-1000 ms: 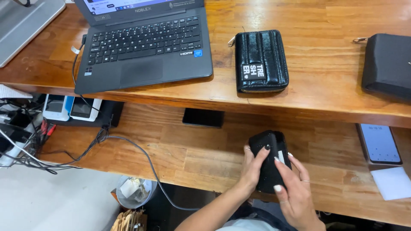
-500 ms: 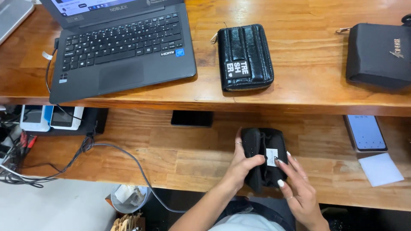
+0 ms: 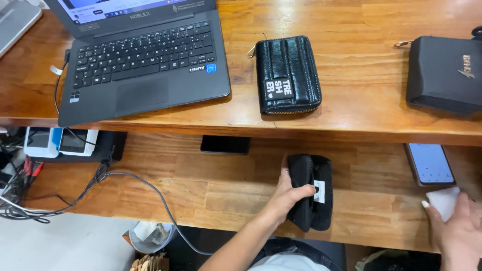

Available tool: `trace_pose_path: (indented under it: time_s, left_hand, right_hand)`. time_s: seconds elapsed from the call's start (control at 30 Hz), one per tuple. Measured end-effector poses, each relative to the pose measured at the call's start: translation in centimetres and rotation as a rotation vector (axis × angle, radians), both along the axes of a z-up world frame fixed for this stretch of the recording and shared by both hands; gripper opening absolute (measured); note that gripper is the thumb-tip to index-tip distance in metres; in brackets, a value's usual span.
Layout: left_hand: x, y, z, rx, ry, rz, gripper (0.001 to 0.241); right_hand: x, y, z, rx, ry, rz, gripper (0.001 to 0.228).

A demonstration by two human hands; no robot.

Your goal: The person is unzipping various black wallets, inserting small white cards into them, zipping them back up, and arranging them on a wooden desk.

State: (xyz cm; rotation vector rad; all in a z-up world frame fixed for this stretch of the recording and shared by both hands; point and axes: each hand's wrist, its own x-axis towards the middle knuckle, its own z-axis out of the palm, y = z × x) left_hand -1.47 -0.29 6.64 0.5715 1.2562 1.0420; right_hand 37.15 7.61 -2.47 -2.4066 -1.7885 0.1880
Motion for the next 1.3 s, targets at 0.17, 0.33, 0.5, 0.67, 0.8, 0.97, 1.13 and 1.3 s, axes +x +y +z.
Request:
trace_pose_path:
  time_s: [0.17,0.33,0.5,0.67,0.8,0.97,1.13,1.3]
  left_hand:
    - [-0.2,0.3,-0.2,-0.038,-0.071,0.033,0.119]
    - [-0.2,0.5,0.1,-0.086,-0.052,0.06,0.12]
    - [0.2,0.5,0.3,-0.06,-0.05,0.018,0.121]
    - [1.6,0.3,-1.5,0.124,0.004,0.035,0.118]
    - [2.5,-0.2,-2.5,0.166,-0.104,0.136,0.11]
    - [2.4,-0.9,-0.4,0.15,0.109,0.089,0.116]
    - [3.4,-1.4,-1.0,0.293,0.225,0.121,0.118]
    - [3.8,-2.0,-1.5,0.432,0.3,0.109,0.115]
  right_hand:
    - [0.1,-1.4,-0.8,0.087,0.075,-0.046,0.087]
    - [1.2,-2.9,-4.6,0.429,0.364,0.027,0.033]
    - [-13.1,-7.9,7.9,0.689,0.992,0.272,0.045]
    - [-21.2,-9.6,10.9,0.444,1.003,0.312,0.083]
    - [-22.1,-8.9,10.4,0.4,0.876,0.325,0.075]
    - [-22.4,-9.3,9.0,0.421,1.303,0.171,0.073]
    - [-20.8,-9.8,4.4,0.572,0.65,0.444,0.064]
    - [-20.9,-9.5,4.1,0.592,0.634,0.672,0.045]
